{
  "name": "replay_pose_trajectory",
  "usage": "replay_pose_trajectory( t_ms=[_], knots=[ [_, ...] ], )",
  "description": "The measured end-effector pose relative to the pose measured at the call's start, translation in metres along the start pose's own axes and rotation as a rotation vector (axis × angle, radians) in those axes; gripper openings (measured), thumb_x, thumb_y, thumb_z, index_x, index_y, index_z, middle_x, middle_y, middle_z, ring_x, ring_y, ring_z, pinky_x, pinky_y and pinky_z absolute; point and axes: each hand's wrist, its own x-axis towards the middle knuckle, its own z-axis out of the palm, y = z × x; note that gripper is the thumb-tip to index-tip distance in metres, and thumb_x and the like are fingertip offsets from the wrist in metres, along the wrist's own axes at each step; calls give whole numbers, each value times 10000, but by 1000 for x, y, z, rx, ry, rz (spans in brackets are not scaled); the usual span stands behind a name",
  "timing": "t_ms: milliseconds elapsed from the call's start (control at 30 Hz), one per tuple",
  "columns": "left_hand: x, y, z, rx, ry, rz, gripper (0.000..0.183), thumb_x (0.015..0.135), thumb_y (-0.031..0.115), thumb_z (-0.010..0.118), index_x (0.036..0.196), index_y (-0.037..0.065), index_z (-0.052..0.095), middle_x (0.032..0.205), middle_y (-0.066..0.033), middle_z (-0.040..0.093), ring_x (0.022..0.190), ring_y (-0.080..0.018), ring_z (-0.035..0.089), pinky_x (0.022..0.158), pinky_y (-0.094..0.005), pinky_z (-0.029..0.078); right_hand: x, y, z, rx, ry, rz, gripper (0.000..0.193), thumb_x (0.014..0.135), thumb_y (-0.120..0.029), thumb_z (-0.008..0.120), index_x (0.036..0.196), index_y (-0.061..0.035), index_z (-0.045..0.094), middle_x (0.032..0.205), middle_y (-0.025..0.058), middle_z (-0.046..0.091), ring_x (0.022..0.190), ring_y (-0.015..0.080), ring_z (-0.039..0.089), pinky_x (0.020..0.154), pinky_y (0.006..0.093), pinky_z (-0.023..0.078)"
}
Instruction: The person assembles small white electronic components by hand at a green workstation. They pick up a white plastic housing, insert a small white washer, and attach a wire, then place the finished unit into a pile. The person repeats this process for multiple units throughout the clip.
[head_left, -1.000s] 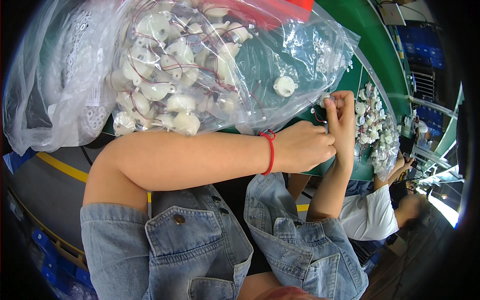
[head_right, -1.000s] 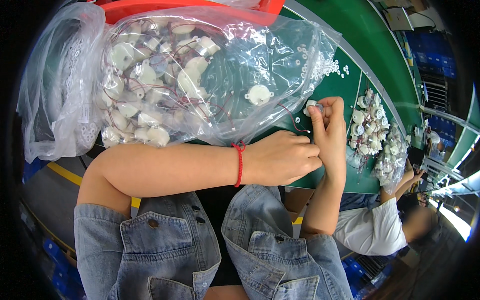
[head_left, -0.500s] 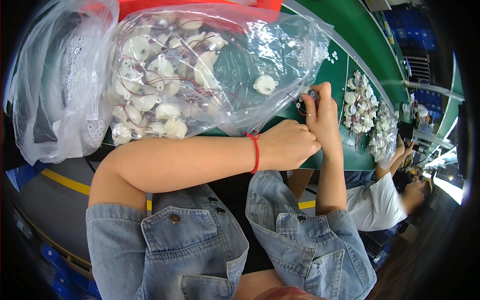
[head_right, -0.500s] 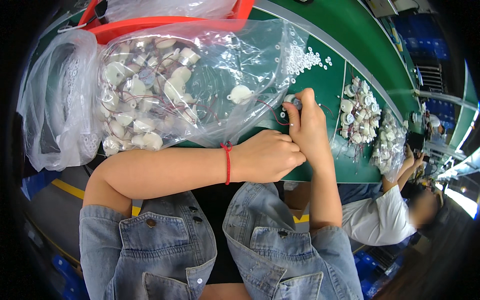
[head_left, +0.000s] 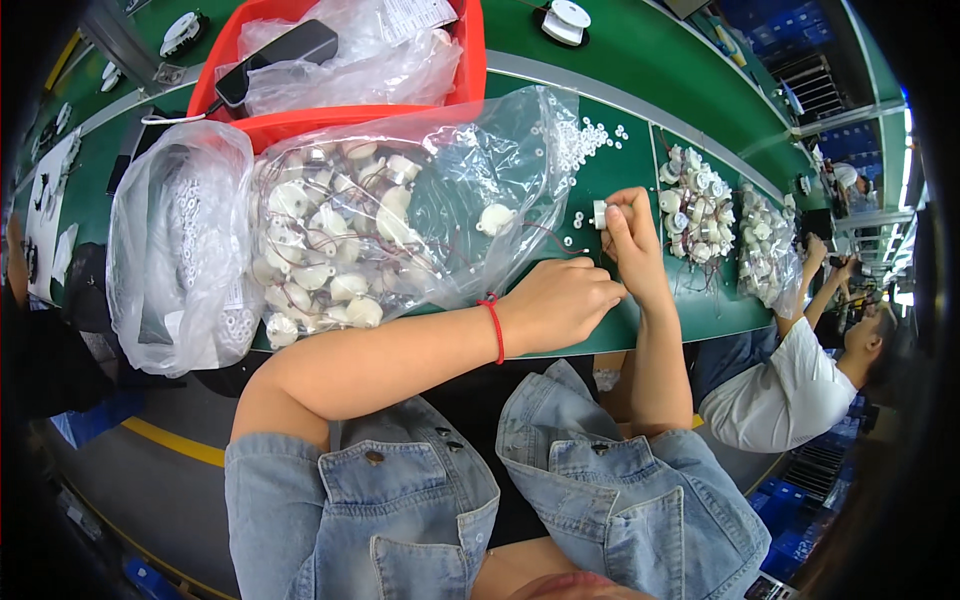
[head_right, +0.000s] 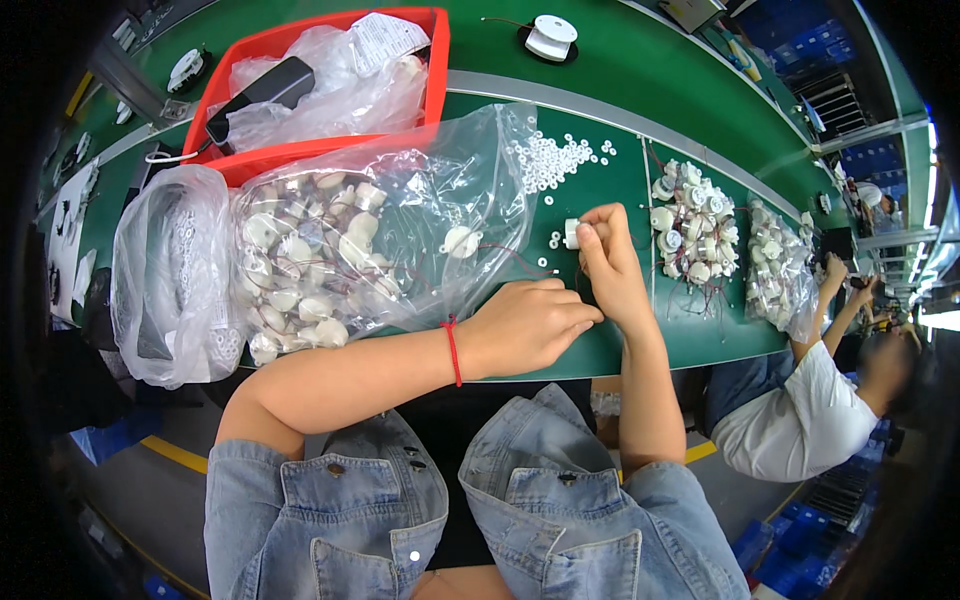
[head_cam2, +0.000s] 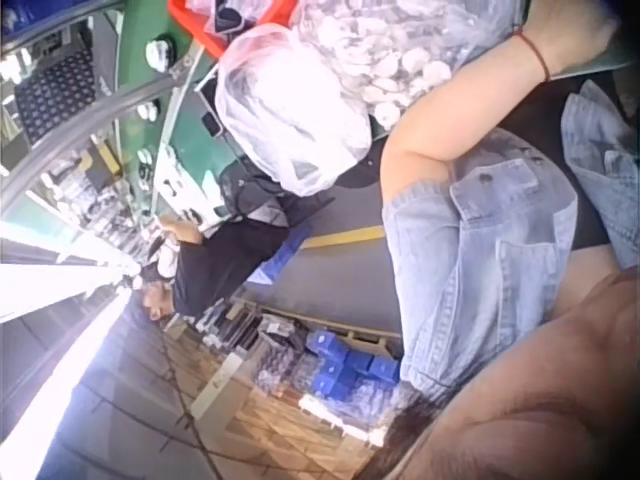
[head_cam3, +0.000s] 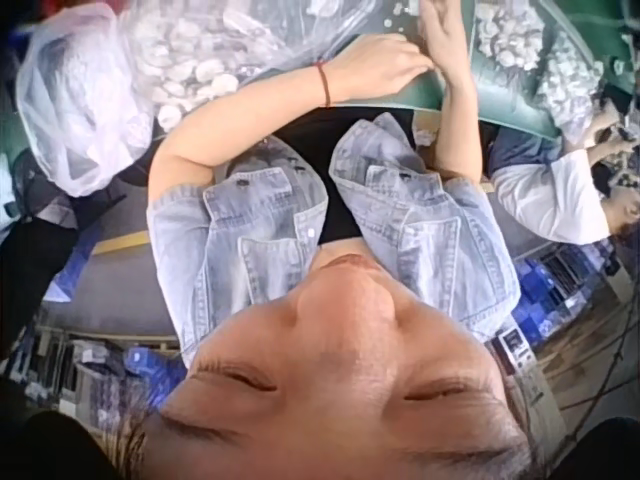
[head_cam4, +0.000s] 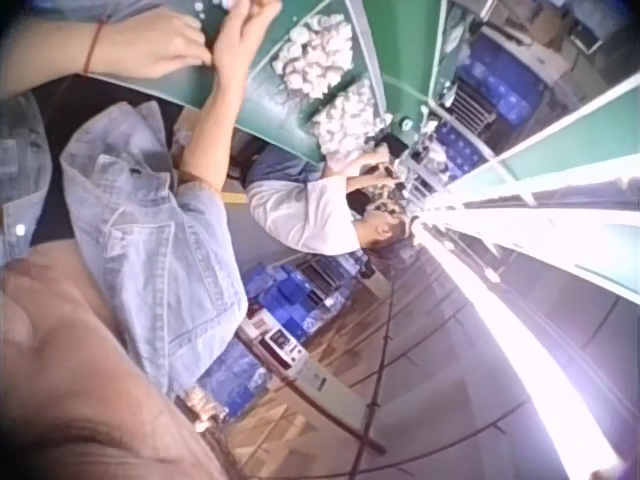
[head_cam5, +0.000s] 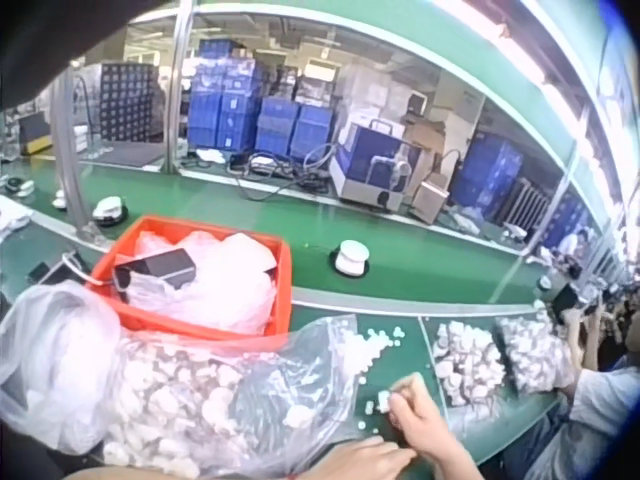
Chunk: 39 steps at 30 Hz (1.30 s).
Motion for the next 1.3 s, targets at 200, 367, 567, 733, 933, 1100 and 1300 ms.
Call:
replay_pose_trajectory(
  t_ms=[200,367,567,733,933,1100,1300],
  knots=[
    [-2,0,2,-34,22,8,154,906,156,601,981,73,708,792,-62,647,784,-256,617,710,-389,508,-8,1,0,281,48,109,169,1050,-238,485,1095,-76,470,698,-18,408,568,54,355,495,212,285],
    [-3,1,-1,-7,30,22,136,899,150,610,961,67,697,790,-64,645,772,-251,617,703,-385,506,3,-1,5,-84,47,-53,155,1031,-182,531,1039,-30,499,763,10,553,648,44,460,569,204,360],
    [-2,-3,2,9,37,28,133,887,144,620,966,65,693,803,-60,650,781,-245,618,718,-376,505,19,4,-1,-163,-33,-57,176,1003,-179,588,977,-20,515,787,34,616,706,46,521,610,206,390],
    [-3,-4,4,25,46,47,141,879,142,613,967,62,688,827,-57,664,806,-235,630,722,-373,514,19,-3,1,-163,-11,26,166,994,-161,601,960,-21,519,769,25,625,690,38,525,599,202,380],
    [-3,0,1,17,-2,42,124,866,134,605,928,53,676,835,-66,673,808,-242,645,700,-386,521,9,-8,3,-147,-4,40,152,1000,-157,590,981,-23,522,788,18,621,690,36,501,603,200,362],
    [-6,-2,10,-29,-31,90,80,827,110,609,822,36,637,790,-102,670,766,-272,667,682,-404,527,-11,-17,18,-134,-31,79,153,1005,-168,585,975,-34,515,773,16,607,695,34,485,597,203,350],
    [-7,-2,11,-17,-67,133,78,775,92,631,727,36,608,704,-127,657,701,-290,675,633,-414,530,-12,-13,19,-169,-15,59,154,999,-152,595,957,-28,514,774,17,602,681,37,486,594,204,358]
  ],
)
